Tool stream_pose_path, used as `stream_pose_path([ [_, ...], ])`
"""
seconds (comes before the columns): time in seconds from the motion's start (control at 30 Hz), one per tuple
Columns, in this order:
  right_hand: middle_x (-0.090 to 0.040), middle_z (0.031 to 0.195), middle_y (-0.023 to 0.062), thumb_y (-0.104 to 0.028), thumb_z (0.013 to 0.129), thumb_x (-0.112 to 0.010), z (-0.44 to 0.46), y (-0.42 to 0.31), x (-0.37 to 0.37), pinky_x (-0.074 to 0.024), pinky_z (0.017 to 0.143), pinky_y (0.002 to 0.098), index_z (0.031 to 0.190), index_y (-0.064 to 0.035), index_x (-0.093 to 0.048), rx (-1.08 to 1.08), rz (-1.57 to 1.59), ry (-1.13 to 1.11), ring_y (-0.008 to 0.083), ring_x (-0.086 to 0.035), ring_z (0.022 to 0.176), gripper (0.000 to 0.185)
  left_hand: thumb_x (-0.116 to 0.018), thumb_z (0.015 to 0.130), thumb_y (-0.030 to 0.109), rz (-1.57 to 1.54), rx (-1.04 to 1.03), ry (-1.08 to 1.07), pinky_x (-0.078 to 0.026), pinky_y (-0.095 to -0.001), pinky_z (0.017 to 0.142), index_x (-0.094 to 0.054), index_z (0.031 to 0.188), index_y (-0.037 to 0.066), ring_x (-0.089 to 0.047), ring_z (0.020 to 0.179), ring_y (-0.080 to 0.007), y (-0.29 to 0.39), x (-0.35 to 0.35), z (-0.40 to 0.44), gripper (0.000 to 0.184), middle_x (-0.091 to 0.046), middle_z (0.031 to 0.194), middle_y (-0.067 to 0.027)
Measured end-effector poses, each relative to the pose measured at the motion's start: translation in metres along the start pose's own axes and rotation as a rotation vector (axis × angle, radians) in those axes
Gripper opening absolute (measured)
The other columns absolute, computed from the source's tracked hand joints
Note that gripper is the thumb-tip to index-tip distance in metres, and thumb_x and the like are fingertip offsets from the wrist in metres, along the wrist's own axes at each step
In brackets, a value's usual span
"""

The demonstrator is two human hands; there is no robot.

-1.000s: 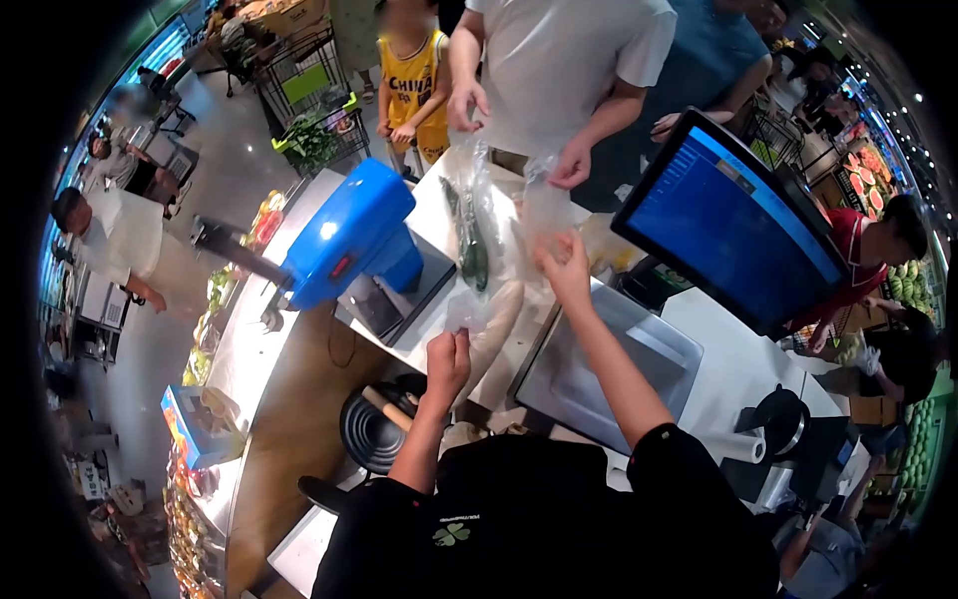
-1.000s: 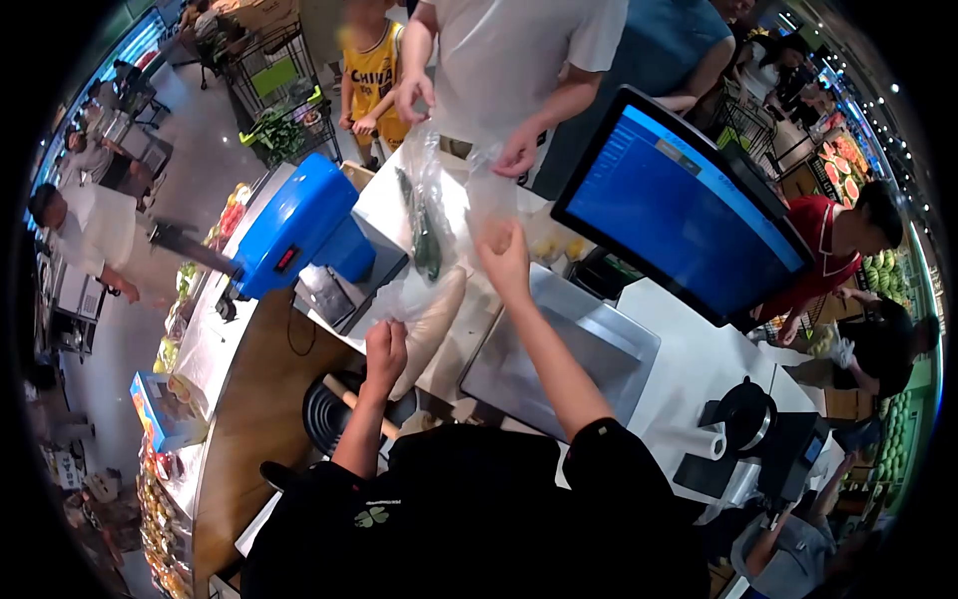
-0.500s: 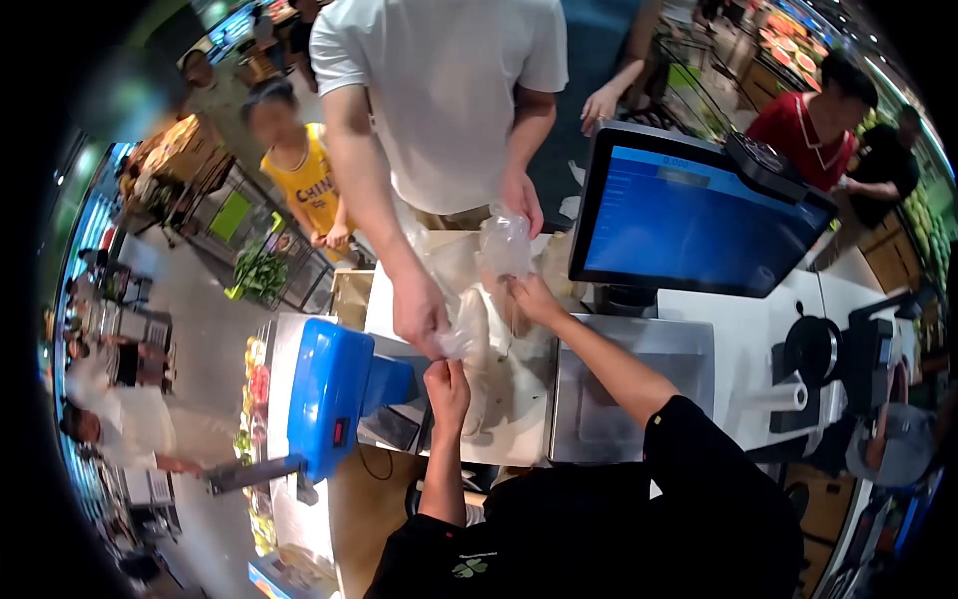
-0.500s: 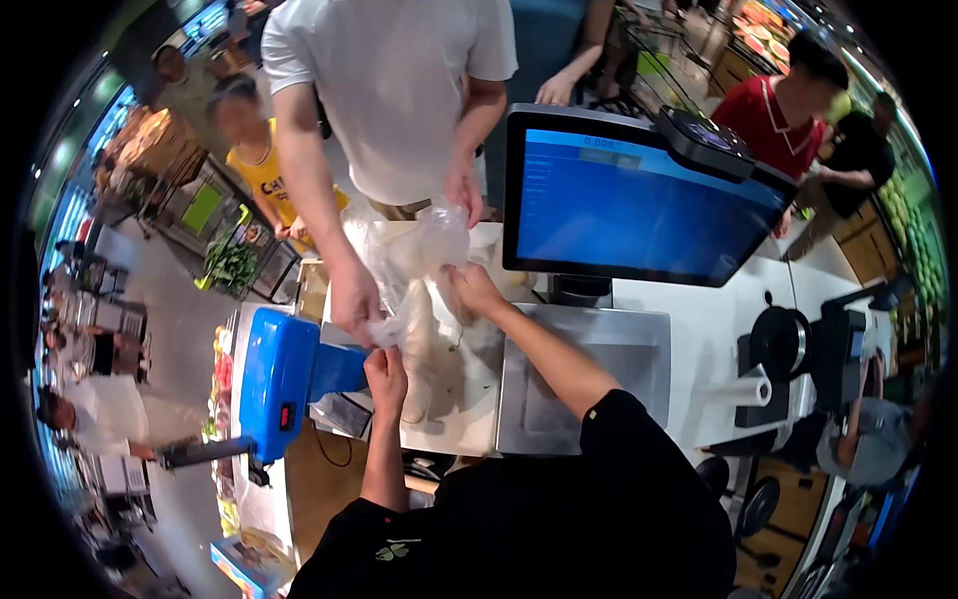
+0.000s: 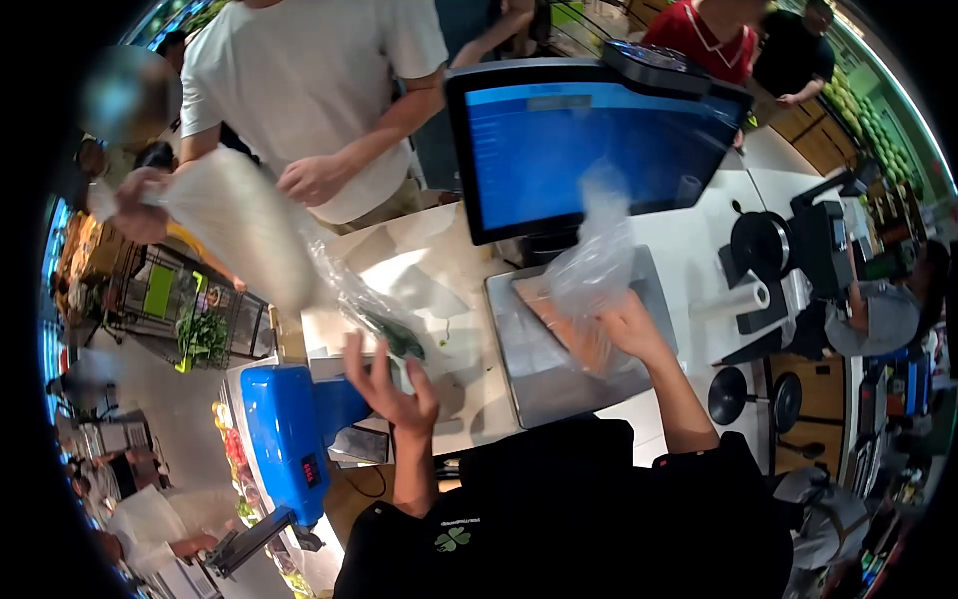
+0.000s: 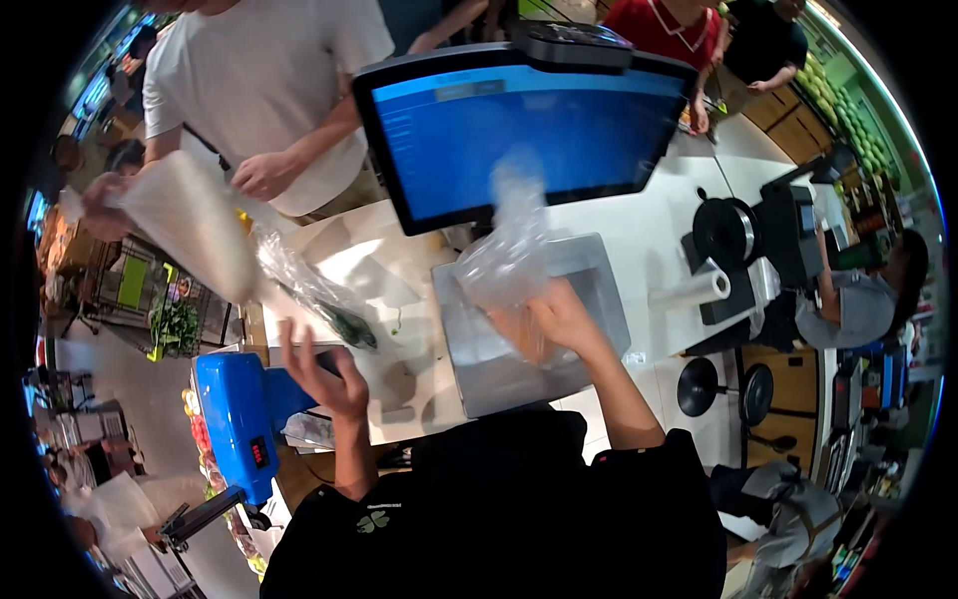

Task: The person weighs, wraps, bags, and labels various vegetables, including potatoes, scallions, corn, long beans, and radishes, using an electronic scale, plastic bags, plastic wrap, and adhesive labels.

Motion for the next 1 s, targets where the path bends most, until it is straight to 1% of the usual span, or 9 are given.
stream_pose_path([
  [0.07, -0.067, 0.082, 0.01, -0.008, 0.088, -0.057, -0.014, 0.002, 0.0, -0.0533, 0.074, 0.0399, 0.128, -0.0108, -0.065, 0.147, -0.597, -0.095, 0.0308, -0.068, 0.079, 0.041, -0.059, 0.086, 0.001, -0.149, 0.12, -0.172, -0.036, -0.0519, 0.112, -0.059, 0.129, -0.002, -0.049, 0.132, -0.0444, 0.013, -0.03, -0.02, 0.044, -0.051, 0.14, -0.0264],
  [0.17, -0.071, 0.103, 0.0085, -0.014, 0.086, -0.063, -0.034, 0.004, -0.018, -0.0539, 0.075, 0.0455, 0.132, -0.0164, -0.064, 0.224, -0.638, -0.082, 0.0352, -0.069, 0.084, 0.046, -0.056, 0.087, 0.0, -0.263, 0.223, -0.266, -0.041, -0.0484, 0.108, -0.062, 0.124, -0.004, -0.054, 0.126, -0.0418, 0.028, -0.056, -0.038, 0.037, -0.056, 0.136, -0.0241],
  [0.33, -0.037, 0.153, 0.0237, -0.026, 0.074, -0.082, -0.083, 0.036, -0.095, -0.0539, 0.087, 0.0483, 0.143, -0.0143, -0.053, 0.057, -0.802, -0.282, 0.0364, -0.066, 0.101, 0.076, -0.057, 0.089, 0.002, -0.294, 0.206, -0.35, -0.046, -0.0439, 0.102, -0.066, 0.118, -0.002, -0.06, 0.117, -0.0387, 0.048, -0.078, -0.032, 0.031, -0.063, 0.126, -0.021],
  [0.53, -0.039, 0.149, 0.03, -0.026, 0.076, -0.081, -0.112, 0.028, -0.107, -0.052, 0.087, 0.047, 0.135, -0.0059, -0.057, 0.188, -0.662, -0.202, 0.0386, -0.062, 0.103, 0.067, -0.065, 0.09, 0.017, -0.229, 0.077, -0.946, -0.043, -0.0482, 0.106, -0.065, 0.127, 0.005, -0.056, 0.123, -0.0391, 0.094, -0.158, -0.074, 0.038, -0.058, 0.137, -0.0165],
  [0.57, -0.053, 0.135, 0.0247, -0.023, 0.081, -0.076, -0.114, 0.024, -0.102, -0.0513, 0.086, 0.0464, 0.122, -0.0046, -0.063, 0.231, -0.608, -0.222, 0.037, -0.061, 0.105, 0.047, -0.065, 0.09, 0.017, -0.214, 0.086, -0.946, -0.043, -0.0482, 0.106, -0.065, 0.127, 0.005, -0.056, 0.123, -0.0391, 0.091, -0.165, -0.09, 0.038, -0.058, 0.137, -0.0165],
  [0.73, -0.068, 0.102, 0.0136, -0.017, 0.086, -0.073, -0.132, -0.01, -0.056, -0.0526, 0.079, 0.0418, 0.106, -0.0032, -0.068, 0.423, -0.257, -0.377, 0.0301, -0.066, 0.094, 0.025, -0.067, 0.09, 0.022, 0.008, -0.186, -1.134, -0.042, -0.0525, 0.107, -0.066, 0.127, 0.009, -0.056, 0.124, -0.0395, 0.1, -0.178, -0.138, 0.04, -0.06, 0.136, -0.0153],
  [0.83, -0.07, 0.087, 0.0105, -0.01, 0.086, -0.072, -0.137, -0.026, -0.004, -0.0535, 0.07, 0.0393, 0.1, -0.0023, -0.071, 0.427, -0.069, -0.253, 0.0287, -0.068, 0.08, 0.016, -0.069, 0.088, 0.02, -0.058, 0.027, -1.27, -0.044, -0.0517, 0.104, -0.068, 0.122, 0.008, -0.061, 0.118, -0.038, 0.094, -0.179, -0.104, 0.037, -0.067, 0.124, -0.0133],
  [0.87, -0.07, 0.082, 0.0105, -0.006, 0.086, -0.072, -0.135, -0.025, 0.013, -0.0537, 0.066, 0.0388, 0.098, -0.0017, -0.071, 0.41, -0.018, -0.187, 0.0288, -0.068, 0.072, 0.013, -0.071, 0.085, 0.015, -0.132, 0.21, -1.212, -0.046, -0.0512, 0.1, -0.069, 0.116, 0.005, -0.064, 0.111, -0.0365, 0.099, -0.176, -0.072, 0.033, -0.071, 0.111, -0.0118],
  [1.0, -0.072, 0.08, 0.0114, 0.004, 0.086, -0.066, -0.136, 0.009, 0.068, -0.0534, 0.063, 0.032, 0.097, 0.0013, -0.074, 0.202, -0.028, 0.089, 0.023, -0.069, 0.07, 0.013, -0.072, 0.08, 0.008, 0.111, -0.174, -0.541, -0.044, -0.0477, 0.102, -0.063, 0.125, 0.006, -0.056, 0.124, -0.0372, 0.141, -0.153, 0.042, 0.046, -0.062, 0.13, -0.0148],
])
Point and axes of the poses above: each hand's wrist, its own z-axis towards the middle knuckle, its own x-axis out of the back of the hand, y = z × x, the point moved 8 cm from there along z, towards the middle knuckle
